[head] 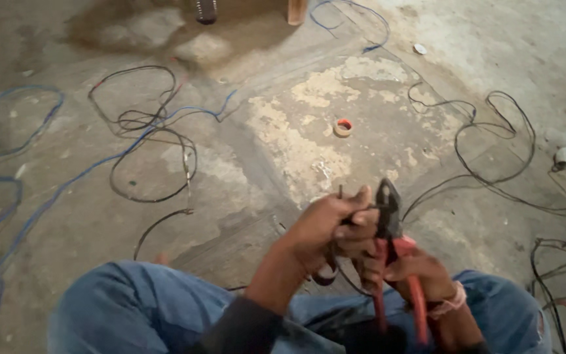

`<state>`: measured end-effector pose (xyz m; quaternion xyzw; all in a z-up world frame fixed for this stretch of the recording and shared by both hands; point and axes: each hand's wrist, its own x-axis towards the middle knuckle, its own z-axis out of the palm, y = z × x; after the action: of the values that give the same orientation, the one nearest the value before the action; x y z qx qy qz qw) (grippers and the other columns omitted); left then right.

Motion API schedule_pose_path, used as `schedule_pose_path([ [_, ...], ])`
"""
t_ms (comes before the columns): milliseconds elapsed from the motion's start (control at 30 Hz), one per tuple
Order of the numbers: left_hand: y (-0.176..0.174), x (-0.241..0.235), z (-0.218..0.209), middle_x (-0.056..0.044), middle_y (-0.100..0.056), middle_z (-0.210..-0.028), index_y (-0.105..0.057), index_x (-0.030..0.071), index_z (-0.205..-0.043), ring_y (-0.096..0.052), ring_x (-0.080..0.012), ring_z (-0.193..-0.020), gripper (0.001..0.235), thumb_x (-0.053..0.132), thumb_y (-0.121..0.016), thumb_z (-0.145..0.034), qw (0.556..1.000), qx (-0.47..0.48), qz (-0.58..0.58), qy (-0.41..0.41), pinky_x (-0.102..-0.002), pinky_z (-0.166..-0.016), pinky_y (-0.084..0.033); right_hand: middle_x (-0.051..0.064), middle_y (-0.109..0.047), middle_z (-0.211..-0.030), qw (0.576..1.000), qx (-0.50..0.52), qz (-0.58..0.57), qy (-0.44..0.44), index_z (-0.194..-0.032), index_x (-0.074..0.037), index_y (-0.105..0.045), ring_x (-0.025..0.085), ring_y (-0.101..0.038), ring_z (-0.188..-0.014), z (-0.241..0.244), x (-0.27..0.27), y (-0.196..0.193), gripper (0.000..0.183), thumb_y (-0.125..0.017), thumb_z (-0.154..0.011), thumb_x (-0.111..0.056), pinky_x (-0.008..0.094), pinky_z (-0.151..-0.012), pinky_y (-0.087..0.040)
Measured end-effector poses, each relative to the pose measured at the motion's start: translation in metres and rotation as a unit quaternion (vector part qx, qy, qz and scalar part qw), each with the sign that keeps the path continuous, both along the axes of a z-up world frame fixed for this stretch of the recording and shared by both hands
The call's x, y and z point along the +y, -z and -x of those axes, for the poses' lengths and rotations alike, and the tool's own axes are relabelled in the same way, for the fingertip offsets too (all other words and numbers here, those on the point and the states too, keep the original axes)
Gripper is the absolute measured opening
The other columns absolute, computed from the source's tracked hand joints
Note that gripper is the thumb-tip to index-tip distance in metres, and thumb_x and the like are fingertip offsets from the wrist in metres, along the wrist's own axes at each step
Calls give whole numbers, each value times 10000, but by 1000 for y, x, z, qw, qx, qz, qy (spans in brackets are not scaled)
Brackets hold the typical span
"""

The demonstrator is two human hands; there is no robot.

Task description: The person strips the insulation from two black wires using pliers, twists the exposed copper strands together, and then wraps the connection with blue electrical tape. The person repeats this process for a second wire pair.

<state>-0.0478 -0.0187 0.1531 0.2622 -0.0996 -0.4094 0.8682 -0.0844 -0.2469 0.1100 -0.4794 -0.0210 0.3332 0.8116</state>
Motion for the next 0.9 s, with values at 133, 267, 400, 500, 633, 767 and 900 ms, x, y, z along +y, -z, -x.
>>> schedule_pose_path([
  [133,-13,-28,8,79,-271,-535,-418,192,-718,-222,-89,-454,493,508,-382,-1096,973,199,106,-42,-272,-442,-187,46,-559,-762,969,88,-221,60,-910,-28,-560,143,-497,-640,0,-1,7,80,-597,-843,-50,300,-545,-382],
  [267,-7,-43,5,91,-277,-493,-428,211,-682,-194,-74,-396,507,572,-433,-1037,946,260,85,-172,-265,-354,-124,50,-485,-572,972,101,-2,210,-758,23,-589,141,-412,-444,1,22,-3,165,-589,-798,-138,282,-411,-323],
  [400,2,-44,4,88,-273,-489,-413,213,-673,-185,-74,-389,515,590,-445,-1022,933,268,92,-221,-274,-349,-106,99,-522,-567,957,73,34,279,-664,-3,-569,194,-434,-442,-3,51,-15,148,-559,-750,-123,318,-436,-353],
  [500,1,-38,3,83,-273,-497,-407,210,-676,-196,-78,-404,505,567,-458,-1030,927,262,86,-255,-276,-362,-117,127,-548,-593,952,33,24,305,-650,14,-567,207,-469,-486,-9,67,-19,159,-553,-742,-114,316,-488,-393],
  [633,2,-36,5,82,-270,-499,-406,211,-679,-209,-79,-415,507,564,-482,-1035,925,253,113,-260,-264,-398,-165,114,-543,-637,946,30,-22,323,-682,0,-560,207,-477,-539,-8,74,-9,119,-572,-760,-88,316,-527,-396],
  [767,-3,-29,1,73,-274,-510,-402,199,-677,-230,-90,-439,499,540,-496,-1030,913,261,105,-294,-272,-432,-198,99,-547,-628,952,66,-86,286,-709,-1,-610,218,-500,-532,-16,81,-5,138,-572,-753,-126,328,-514,-407],
  [900,-1,5,-11,76,-280,-505,-410,207,-659,-220,-88,-427,495,541,-510,-1010,902,251,109,-335,-270,-404,-168,130,-586,-695,945,-30,-56,322,-725,49,-602,217,-525,-592,-32,117,0,123,-573,-772,-61,325,-586,-430],
])
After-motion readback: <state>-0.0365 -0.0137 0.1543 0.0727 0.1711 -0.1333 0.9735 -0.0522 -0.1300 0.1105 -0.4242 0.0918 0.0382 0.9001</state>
